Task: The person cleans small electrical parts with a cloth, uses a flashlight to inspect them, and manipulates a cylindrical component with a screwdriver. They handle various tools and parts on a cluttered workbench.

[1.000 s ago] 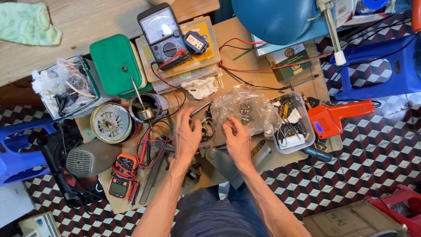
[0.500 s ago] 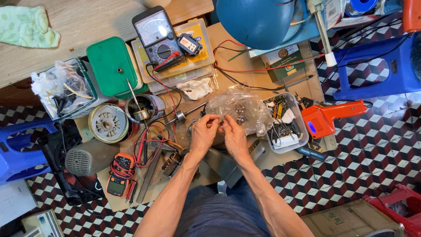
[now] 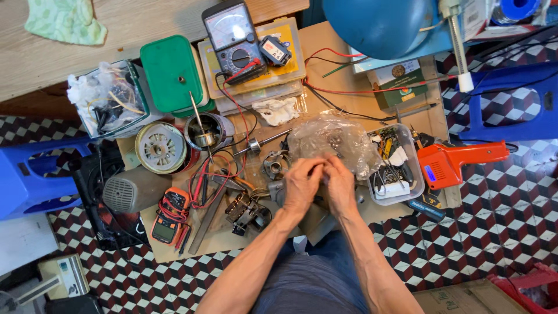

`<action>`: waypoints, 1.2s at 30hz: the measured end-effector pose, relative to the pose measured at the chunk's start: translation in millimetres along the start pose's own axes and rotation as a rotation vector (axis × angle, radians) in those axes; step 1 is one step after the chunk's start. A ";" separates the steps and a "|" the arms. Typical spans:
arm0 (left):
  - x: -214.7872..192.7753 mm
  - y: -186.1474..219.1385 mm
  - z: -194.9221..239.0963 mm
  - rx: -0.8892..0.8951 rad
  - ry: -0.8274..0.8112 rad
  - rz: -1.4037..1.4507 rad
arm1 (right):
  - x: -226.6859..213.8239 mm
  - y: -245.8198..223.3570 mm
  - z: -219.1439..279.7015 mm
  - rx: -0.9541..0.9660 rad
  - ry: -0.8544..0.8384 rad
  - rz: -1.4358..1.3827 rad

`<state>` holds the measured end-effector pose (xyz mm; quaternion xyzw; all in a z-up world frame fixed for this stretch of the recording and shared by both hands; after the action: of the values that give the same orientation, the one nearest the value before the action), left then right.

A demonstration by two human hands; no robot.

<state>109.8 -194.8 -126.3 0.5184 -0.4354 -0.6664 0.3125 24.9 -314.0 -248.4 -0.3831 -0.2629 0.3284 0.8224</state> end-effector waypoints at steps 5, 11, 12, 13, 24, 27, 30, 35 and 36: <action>4.3 34.1 19.5 0.006 0.071 0.101 | -8.6 -36.9 13.6 0.009 -0.049 -0.053; -6.6 47.8 20.6 -0.068 0.071 0.183 | 8.8 -87.2 31.2 -0.046 -0.072 0.244; -7.0 47.2 19.1 -0.087 0.065 0.198 | 12.7 -98.6 34.8 -0.083 -0.072 0.335; -6.9 45.5 16.8 -0.106 0.060 0.212 | 17.2 -111.2 39.1 -0.140 -0.075 0.472; -5.7 -37.4 -85.0 -0.409 -0.068 0.538 | 1.6 -88.8 59.2 -0.272 -0.007 0.787; -8.8 -43.0 -98.3 -0.401 -0.092 0.573 | 36.6 -60.7 42.6 -0.572 -0.123 1.093; -6.7 -43.6 -98.4 -0.402 -0.128 0.579 | 64.9 -48.0 31.2 -0.837 -0.162 1.082; -7.2 -45.2 -94.6 -0.422 -0.129 0.609 | 77.9 -29.8 0.5 -0.715 -0.139 1.158; -8.8 -45.7 -94.5 -0.420 -0.123 0.615 | 80.5 -34.2 2.2 -0.798 -0.129 1.139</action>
<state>204.8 -191.9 -171.8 0.2469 -0.4426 -0.6460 0.5708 87.0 -270.0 -205.2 -0.7137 -0.1700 0.6089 0.3016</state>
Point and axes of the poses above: each hand's wrist, its own z-axis away from the middle knuckle, its own x-axis out of the palm, y = z × x, the point moved 9 cm from there along -z, towards the middle knuckle, and after that the axes turned 4 degrees about -x, right-handed, at the moved point
